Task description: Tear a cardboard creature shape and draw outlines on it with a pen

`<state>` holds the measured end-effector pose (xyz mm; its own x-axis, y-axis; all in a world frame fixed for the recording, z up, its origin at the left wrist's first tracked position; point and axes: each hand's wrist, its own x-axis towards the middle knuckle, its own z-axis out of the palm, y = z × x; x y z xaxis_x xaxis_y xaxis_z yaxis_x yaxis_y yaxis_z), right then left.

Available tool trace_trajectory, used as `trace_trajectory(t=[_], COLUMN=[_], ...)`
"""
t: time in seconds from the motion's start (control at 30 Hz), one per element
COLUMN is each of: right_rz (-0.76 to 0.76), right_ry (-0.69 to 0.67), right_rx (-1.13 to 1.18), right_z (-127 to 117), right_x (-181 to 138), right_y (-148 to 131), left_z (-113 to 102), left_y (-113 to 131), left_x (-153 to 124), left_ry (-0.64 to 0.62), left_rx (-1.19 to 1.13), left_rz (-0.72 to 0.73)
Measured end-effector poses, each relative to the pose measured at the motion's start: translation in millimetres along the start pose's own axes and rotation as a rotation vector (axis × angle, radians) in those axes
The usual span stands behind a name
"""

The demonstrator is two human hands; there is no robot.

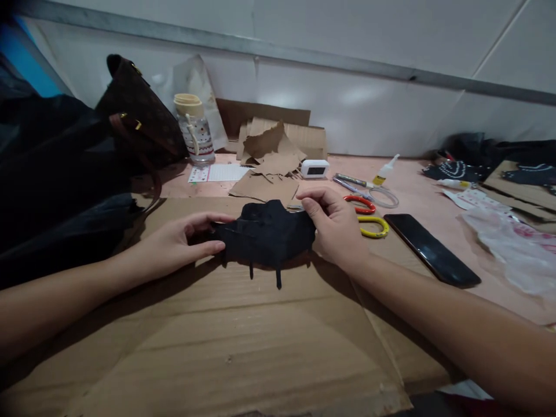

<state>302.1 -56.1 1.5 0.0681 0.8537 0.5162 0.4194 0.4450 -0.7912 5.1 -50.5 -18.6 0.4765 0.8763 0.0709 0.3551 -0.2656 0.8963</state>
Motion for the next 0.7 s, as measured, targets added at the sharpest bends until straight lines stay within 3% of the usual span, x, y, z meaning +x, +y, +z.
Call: trace_trajectory(t=[0.07,0.17,0.27,0.43,0.57,0.7], right_rz=[0.091,0.330,0.489,0.557,0.559,0.575], right_ry=[-0.060,-0.264,-0.437,-0.418,-0.410,-0.443], right_rx=[0.150,0.448,0.539,0.470,0.485,0.546], right_z=[1.3,5.3,8.8,11.9,14.0,15.5], right_x=[0.8,1.9,0.2,-4.8,-5.3,-5.8], right_y=[3.3,6.8,6.5,10.1,16.2,13.5], left_z=[0.7,-1.3,-4.9,-8.2,-7.3,-5.1], left_y=[0.5,2.7,4.9,9.4,12.9,13.0], left_x=[0.0,0.1,0.5,1.3,2.3,4.2], left_ry=[0.063,0.235,0.315,0.342,0.229,0.190], left_rx=[-0.016,-0.004,0.017,-0.072,-0.158,-0.147], left_rz=[0.040,0.085,0.102,0.001,-0.173,-0.190])
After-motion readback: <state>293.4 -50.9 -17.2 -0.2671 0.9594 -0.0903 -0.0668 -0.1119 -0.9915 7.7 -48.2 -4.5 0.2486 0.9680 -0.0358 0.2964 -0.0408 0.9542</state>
